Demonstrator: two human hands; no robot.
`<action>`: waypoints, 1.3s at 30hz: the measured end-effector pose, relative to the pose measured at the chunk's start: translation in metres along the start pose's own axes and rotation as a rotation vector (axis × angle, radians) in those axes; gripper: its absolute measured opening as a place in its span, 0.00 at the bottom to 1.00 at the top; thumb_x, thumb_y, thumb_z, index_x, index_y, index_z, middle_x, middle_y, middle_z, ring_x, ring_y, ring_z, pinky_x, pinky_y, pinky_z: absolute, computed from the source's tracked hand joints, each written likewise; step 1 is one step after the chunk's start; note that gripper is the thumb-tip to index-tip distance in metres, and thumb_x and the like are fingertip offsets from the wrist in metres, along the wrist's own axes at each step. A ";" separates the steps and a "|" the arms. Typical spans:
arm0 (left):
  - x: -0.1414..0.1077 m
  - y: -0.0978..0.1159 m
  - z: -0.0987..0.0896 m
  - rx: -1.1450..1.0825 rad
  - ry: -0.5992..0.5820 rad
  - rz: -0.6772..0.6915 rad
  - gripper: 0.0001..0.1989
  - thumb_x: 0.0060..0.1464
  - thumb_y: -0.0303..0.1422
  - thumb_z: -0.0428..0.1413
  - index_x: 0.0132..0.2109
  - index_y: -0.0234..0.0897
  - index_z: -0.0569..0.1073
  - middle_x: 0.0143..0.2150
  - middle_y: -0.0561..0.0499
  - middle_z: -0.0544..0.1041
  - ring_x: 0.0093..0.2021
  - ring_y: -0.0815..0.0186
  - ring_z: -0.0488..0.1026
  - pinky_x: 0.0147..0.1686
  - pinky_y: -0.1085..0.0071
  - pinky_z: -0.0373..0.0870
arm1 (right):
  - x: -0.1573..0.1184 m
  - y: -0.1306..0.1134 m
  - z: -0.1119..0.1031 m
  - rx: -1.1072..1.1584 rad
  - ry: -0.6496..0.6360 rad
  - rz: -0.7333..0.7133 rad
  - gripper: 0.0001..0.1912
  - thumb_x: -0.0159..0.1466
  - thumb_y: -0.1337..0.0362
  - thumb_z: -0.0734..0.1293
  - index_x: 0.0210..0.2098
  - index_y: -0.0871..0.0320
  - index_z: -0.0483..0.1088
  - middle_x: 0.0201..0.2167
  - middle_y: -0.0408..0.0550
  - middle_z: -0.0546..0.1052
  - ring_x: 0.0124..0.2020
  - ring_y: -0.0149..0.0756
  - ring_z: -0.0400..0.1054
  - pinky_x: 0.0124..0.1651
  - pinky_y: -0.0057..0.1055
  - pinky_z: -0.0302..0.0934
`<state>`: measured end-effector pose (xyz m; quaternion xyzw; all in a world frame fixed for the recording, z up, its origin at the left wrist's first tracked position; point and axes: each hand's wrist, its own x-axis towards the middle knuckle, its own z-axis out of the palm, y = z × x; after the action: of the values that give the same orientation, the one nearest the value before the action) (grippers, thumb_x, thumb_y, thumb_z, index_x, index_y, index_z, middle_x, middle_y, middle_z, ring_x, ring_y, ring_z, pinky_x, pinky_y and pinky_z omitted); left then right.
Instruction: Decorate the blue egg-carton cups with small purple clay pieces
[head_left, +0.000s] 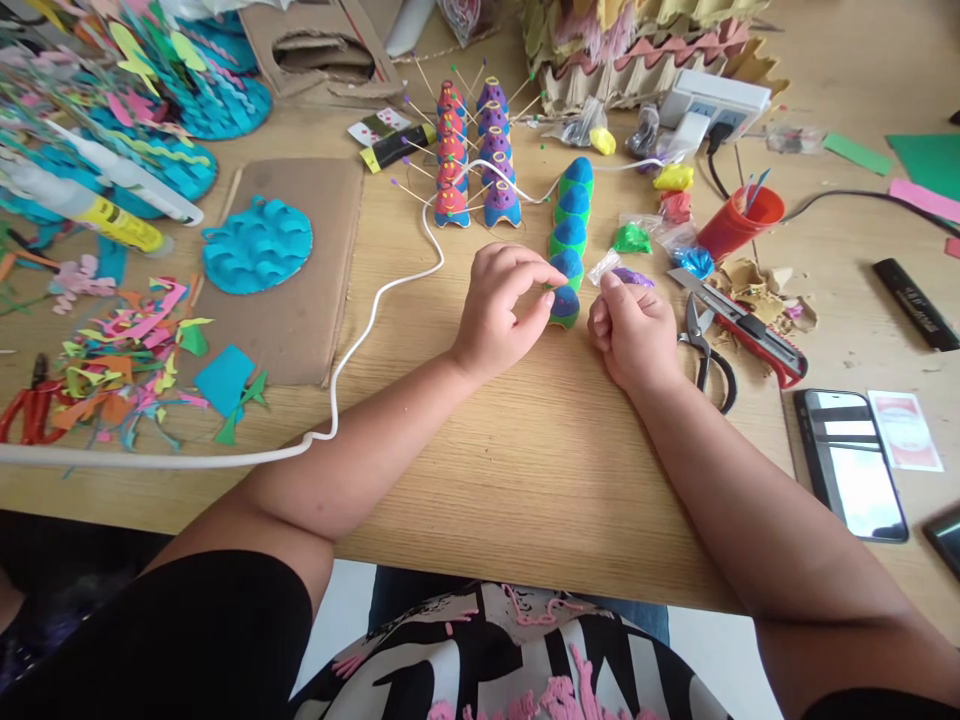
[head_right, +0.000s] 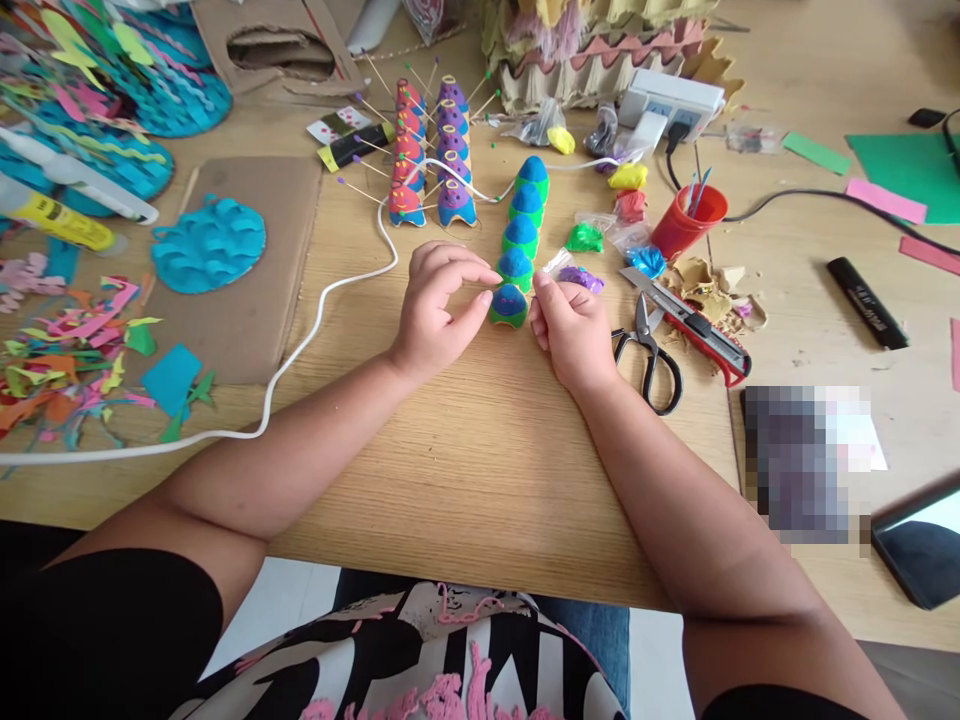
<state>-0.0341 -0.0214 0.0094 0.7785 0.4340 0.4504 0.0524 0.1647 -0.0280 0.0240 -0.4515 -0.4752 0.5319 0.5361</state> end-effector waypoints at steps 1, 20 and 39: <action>0.000 0.000 0.000 0.000 -0.001 0.002 0.08 0.73 0.33 0.57 0.52 0.46 0.79 0.53 0.49 0.84 0.61 0.55 0.79 0.75 0.45 0.72 | 0.000 -0.001 0.000 0.001 -0.004 0.008 0.36 0.60 0.29 0.78 0.22 0.53 0.68 0.16 0.38 0.66 0.16 0.25 0.53 0.18 0.30 0.45; 0.001 0.001 -0.002 -0.008 -0.035 -0.001 0.07 0.75 0.37 0.57 0.52 0.46 0.80 0.53 0.48 0.84 0.62 0.54 0.79 0.75 0.44 0.72 | 0.000 -0.002 0.000 -0.035 -0.030 0.029 0.34 0.60 0.28 0.78 0.25 0.53 0.72 0.17 0.38 0.68 0.16 0.24 0.56 0.18 0.29 0.45; 0.000 -0.001 0.001 -0.096 -0.053 0.076 0.08 0.74 0.42 0.63 0.44 0.46 0.81 0.48 0.51 0.83 0.63 0.56 0.76 0.75 0.46 0.71 | -0.010 -0.012 0.002 -0.200 -0.184 -0.049 0.40 0.63 0.24 0.71 0.22 0.55 0.72 0.16 0.40 0.68 0.18 0.26 0.58 0.23 0.32 0.47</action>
<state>-0.0341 -0.0202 0.0084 0.8026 0.3803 0.4518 0.0840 0.1646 -0.0387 0.0360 -0.4402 -0.5839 0.5078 0.4554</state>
